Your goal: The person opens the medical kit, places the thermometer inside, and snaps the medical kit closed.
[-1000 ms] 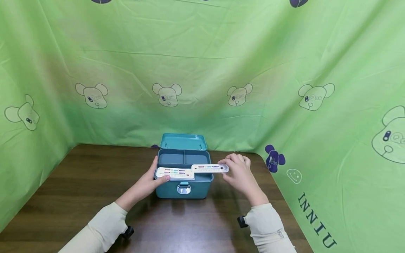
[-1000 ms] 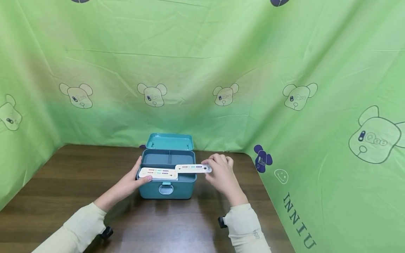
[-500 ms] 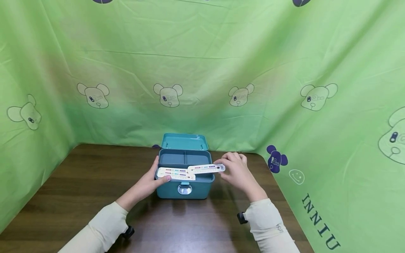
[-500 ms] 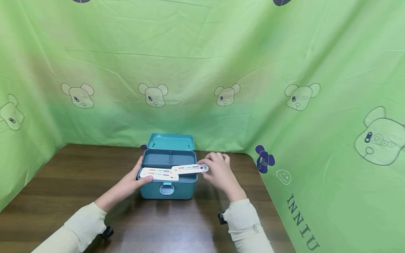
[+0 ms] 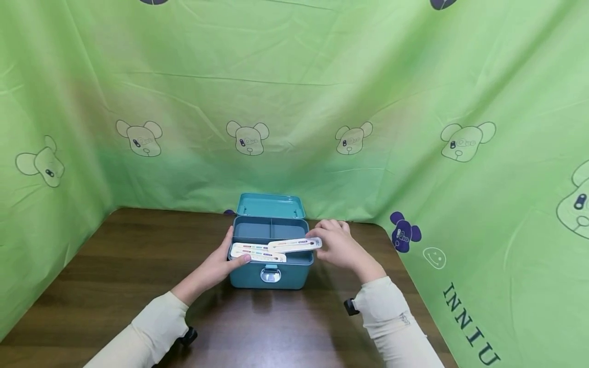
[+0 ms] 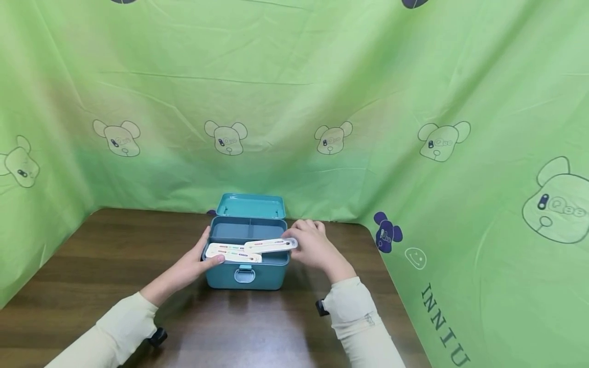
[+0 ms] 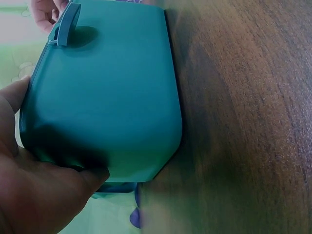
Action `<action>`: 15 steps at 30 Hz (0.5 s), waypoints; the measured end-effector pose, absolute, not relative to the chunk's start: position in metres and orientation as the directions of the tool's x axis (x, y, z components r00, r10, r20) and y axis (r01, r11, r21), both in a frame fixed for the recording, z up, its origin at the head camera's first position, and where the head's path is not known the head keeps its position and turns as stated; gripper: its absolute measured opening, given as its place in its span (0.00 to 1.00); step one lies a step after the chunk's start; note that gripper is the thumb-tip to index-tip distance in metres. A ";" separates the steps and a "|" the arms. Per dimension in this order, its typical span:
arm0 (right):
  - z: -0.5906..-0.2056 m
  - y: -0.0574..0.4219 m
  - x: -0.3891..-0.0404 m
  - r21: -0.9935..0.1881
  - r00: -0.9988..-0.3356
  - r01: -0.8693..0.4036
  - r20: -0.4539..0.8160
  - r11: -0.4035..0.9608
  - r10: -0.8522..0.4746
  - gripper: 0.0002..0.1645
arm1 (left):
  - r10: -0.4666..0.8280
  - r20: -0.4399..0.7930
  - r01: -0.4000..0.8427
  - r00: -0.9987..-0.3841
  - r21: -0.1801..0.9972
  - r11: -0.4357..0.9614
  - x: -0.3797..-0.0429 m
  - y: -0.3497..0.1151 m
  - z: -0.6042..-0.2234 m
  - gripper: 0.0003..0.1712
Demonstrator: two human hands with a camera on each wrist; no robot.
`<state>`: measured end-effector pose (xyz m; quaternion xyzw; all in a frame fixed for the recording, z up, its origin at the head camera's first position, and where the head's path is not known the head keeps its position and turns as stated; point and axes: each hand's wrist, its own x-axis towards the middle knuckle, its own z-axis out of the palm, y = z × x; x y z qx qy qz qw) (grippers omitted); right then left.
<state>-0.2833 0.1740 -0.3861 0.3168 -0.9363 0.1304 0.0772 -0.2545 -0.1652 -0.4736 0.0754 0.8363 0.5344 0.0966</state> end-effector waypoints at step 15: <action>-0.374 0.164 -0.310 -0.258 -0.715 -0.673 -0.010 0.693 -0.699 0.19 | 0.231 -0.084 0.021 -0.969 0.908 0.418 -0.255 -0.166 -0.472 0.67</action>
